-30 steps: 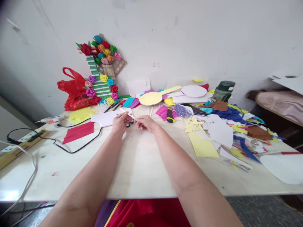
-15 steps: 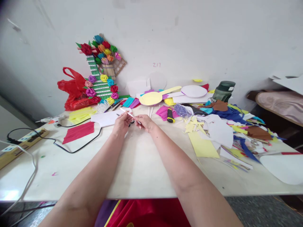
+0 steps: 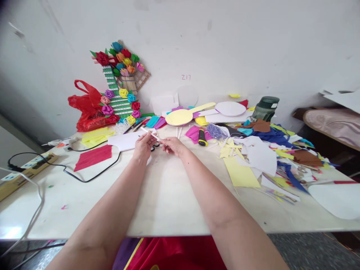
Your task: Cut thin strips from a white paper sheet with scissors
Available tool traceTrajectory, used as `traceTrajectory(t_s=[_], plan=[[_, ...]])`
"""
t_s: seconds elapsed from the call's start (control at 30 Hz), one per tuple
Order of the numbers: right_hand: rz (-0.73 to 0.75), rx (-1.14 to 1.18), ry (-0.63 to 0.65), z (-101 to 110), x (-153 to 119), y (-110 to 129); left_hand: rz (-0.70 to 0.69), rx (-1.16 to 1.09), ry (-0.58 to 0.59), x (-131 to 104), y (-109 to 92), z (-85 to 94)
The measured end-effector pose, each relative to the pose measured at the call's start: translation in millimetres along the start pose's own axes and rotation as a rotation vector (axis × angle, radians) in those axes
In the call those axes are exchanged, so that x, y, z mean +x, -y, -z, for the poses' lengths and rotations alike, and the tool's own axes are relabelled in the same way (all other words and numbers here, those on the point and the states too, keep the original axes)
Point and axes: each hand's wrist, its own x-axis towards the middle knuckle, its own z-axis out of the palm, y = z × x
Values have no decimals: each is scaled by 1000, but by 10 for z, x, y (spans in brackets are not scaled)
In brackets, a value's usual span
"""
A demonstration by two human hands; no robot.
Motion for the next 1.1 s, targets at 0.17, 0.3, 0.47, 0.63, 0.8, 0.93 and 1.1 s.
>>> traceTrajectory(t_s=[0.17,0.3,0.47,0.63,0.8,0.93,1.1], plan=[[28,-43,-96,36,-4,-5,-9,-47,-45,14,-1,8],[44,-47,-71,28,4,-25,4,-76,-56,14,-5,9],[121,-85,-144,66,33,2,-27,-92,-60,36,-19,42],[242,-68,-401,287,27,93,-22,-63,-34,78,-9,78],[162,-221,-559,580,-16,126,-8,1,-55,52,-18,38],[0,-357,-643,737,-63,158,-7,38,-90,25,-32,21],[-169,-490,-659,826,-58,198,-11,53,-98,51,-4,54]])
